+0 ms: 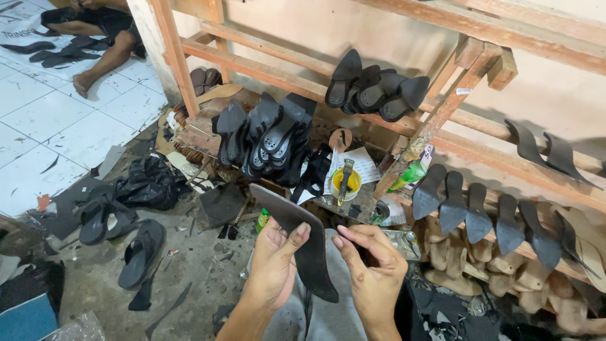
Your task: The person assembles black flip-flops by attaching straps to soles. They use scissors to trim excess strap material and place finished slippers on a wooden shelf.
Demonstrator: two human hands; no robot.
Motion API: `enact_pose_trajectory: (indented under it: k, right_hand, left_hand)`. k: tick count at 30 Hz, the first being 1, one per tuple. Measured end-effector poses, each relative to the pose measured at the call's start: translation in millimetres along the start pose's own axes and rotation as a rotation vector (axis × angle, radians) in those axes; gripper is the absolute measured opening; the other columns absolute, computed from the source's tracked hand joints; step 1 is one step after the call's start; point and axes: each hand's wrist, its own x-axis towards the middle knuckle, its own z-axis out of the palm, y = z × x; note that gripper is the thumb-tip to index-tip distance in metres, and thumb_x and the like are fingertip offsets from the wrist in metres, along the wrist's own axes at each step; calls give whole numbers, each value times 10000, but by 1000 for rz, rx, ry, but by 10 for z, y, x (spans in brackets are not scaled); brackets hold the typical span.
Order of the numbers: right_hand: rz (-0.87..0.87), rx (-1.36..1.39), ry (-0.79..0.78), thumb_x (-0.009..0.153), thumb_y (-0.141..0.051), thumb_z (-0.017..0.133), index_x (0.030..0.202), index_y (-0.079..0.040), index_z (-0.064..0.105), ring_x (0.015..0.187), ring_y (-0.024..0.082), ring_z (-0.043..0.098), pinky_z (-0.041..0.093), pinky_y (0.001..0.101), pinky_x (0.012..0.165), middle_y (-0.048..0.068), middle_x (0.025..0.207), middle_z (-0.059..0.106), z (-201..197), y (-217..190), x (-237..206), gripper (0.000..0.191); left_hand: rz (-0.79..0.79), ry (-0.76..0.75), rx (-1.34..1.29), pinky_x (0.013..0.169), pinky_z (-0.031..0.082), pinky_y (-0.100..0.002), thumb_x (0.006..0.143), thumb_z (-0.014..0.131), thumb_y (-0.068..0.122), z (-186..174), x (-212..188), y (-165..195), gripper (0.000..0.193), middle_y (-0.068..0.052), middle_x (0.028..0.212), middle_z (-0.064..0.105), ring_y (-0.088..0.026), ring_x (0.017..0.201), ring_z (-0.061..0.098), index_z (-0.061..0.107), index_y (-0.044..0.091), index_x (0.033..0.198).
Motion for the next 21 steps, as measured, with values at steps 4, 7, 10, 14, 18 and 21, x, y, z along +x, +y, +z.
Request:
enact_pose_trajectory:
  k: [4,7,10,14,18,21]
  right_hand:
    - [36,31,26,822,20,781,1019,13,783,832,124,657,497,219,747,56,921,717,-12,-39,-42,197]
    - [-72,-5,42,841,23,758,1059,12,770,839,131,653,502,222,756,62,944,694,-22,-70,-96,219]
    - [-169,-130,78,836,33,772,1062,4,772,800,127,664,516,222,746,62,933,693,4,-82,-140,228]
    - [-186,-119,93,816,47,790,1068,-2,770,782,125,666,534,224,710,70,937,684,48,-74,-171,258]
    - [-180,-113,91,817,52,794,1068,-9,772,767,120,674,542,225,692,71,942,691,63,-66,-192,259]
    - [-187,-125,77,805,48,800,1069,-16,780,748,119,666,533,223,673,72,927,688,70,-68,-210,273]
  left_hand:
    - [-6,6,-91,852,585,-364,918,684,28,14,34,-100,347,-80,1031,693,-169,915,670,561,28,1243]
    - [-23,6,-144,813,590,-367,918,670,26,20,38,-185,359,-97,1023,698,-197,895,687,546,37,1255]
    - [23,-3,-195,880,557,-328,927,669,-20,13,52,-275,386,-91,1072,680,-176,965,667,528,31,1283]
    - [30,8,-222,941,508,-269,914,659,-73,-21,57,-345,445,-71,1111,655,-134,1042,638,514,23,1323]
    - [28,20,-215,940,502,-260,909,655,-75,-43,61,-351,461,-66,1100,644,-129,1030,634,507,20,1335]
    - [22,43,-213,920,501,-259,923,650,-66,-44,63,-343,442,-68,1101,641,-134,1021,633,503,10,1333]
